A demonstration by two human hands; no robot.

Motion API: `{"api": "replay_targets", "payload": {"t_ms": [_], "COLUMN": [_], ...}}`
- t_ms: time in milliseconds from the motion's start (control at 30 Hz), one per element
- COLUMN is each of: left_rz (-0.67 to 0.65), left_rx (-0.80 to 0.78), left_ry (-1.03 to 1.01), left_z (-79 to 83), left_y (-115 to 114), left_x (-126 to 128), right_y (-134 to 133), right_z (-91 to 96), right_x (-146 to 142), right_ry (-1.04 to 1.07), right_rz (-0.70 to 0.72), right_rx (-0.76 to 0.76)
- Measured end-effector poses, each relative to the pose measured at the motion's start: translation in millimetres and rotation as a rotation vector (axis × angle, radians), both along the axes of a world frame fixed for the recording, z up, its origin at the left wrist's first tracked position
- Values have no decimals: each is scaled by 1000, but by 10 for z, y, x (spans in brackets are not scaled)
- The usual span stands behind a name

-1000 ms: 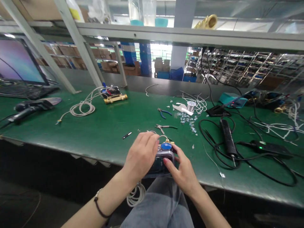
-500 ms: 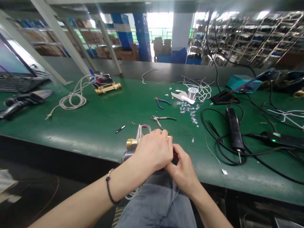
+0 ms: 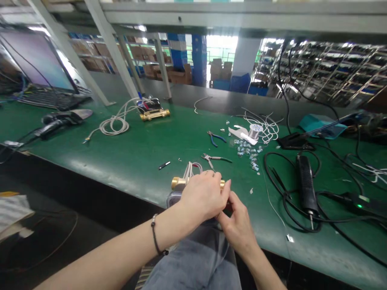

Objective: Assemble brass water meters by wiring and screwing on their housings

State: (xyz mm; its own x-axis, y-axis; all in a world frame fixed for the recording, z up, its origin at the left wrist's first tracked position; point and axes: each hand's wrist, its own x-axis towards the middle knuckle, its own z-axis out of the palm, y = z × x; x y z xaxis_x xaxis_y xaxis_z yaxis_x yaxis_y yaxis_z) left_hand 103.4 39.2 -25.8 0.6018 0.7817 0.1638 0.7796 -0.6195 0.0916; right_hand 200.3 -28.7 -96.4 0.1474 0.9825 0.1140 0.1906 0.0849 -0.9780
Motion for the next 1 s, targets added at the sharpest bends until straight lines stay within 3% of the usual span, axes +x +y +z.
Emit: {"api": "replay_targets", "payload": {"t_ms": [67, 133, 233, 300, 400, 500, 700, 1000], "left_rz": [-5, 80, 258, 317, 362, 361, 300, 267], "left_rx": [50, 69, -101, -217, -255, -242, -228, -168], "left_ry": [-153, -348, -534, -565, -552, -487, -466, -439], "left_z": [-8, -50, -183, -272, -319, -287, -293, -288], "left_y": [-14, -45, -118, -161, -181, -148, -98, -49], "left_x": [-172, -403, -701, -782, -750, -684, -691, -678], "right_y": [-27, -71, -109, -70, 100, 320, 517, 566], "right_z": [14, 54, 185, 317, 513, 620, 621, 674], "right_x": [60, 156, 279, 264, 48, -245, -430, -423], "right_ry": [-16, -22, -39, -127, -545, -889, -1023, -1111], "right_rz": [23, 79, 172, 108, -33, -50, -149, -141], "right_rx": [-27, -77, -125, -82, -19, -103, -262, -306]}}
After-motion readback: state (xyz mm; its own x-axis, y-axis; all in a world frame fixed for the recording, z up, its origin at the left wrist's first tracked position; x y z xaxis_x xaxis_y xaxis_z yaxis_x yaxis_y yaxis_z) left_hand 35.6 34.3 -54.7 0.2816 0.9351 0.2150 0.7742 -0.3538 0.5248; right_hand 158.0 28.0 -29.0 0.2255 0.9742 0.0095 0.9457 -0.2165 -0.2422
